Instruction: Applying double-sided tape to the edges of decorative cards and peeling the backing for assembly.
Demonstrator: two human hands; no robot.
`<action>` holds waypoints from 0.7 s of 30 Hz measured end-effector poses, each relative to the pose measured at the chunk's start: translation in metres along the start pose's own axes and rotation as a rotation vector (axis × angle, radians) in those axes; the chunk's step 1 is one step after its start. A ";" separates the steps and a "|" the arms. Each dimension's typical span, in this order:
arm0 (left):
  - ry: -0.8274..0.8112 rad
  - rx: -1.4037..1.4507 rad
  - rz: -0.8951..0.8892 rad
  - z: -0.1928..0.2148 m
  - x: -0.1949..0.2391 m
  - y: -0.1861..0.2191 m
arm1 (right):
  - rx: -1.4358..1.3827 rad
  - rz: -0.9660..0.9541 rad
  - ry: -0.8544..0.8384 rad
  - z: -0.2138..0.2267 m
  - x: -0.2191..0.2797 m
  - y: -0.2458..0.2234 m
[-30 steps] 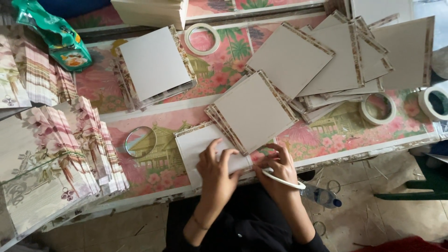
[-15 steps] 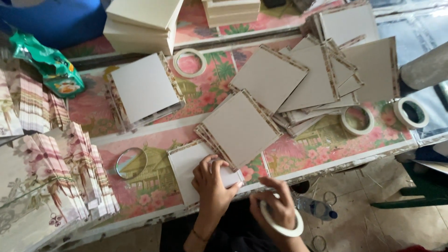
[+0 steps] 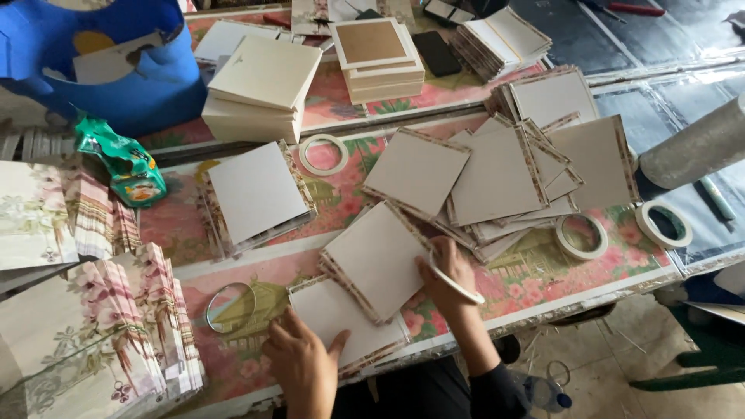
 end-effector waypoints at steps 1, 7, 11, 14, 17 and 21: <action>-0.070 0.015 -0.002 -0.012 -0.001 0.004 | 0.008 0.007 -0.001 -0.003 0.001 -0.007; -0.307 0.237 0.028 -0.060 -0.013 0.000 | 0.165 0.092 -0.074 -0.036 0.005 -0.017; -0.777 0.512 0.285 -0.066 -0.014 -0.042 | 0.151 -0.153 -0.187 -0.035 0.010 -0.004; -0.734 0.976 0.381 -0.070 -0.017 -0.101 | 0.148 -0.058 -0.087 -0.025 0.010 -0.009; -0.791 0.929 0.657 -0.057 -0.024 -0.173 | 0.148 -0.098 -0.164 -0.029 0.008 -0.005; -0.630 0.937 0.602 0.058 -0.053 -0.156 | 0.193 0.116 -0.074 -0.026 0.005 -0.014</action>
Point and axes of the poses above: each hand's wrist, its own x-axis away from the middle knuckle, its own z-axis out of the back of the hand, y = z × x, the point moved 9 cm from there along -x, towards the middle knuckle, and after that the axes turned 13 degrees about z, right-handed, at the moved point
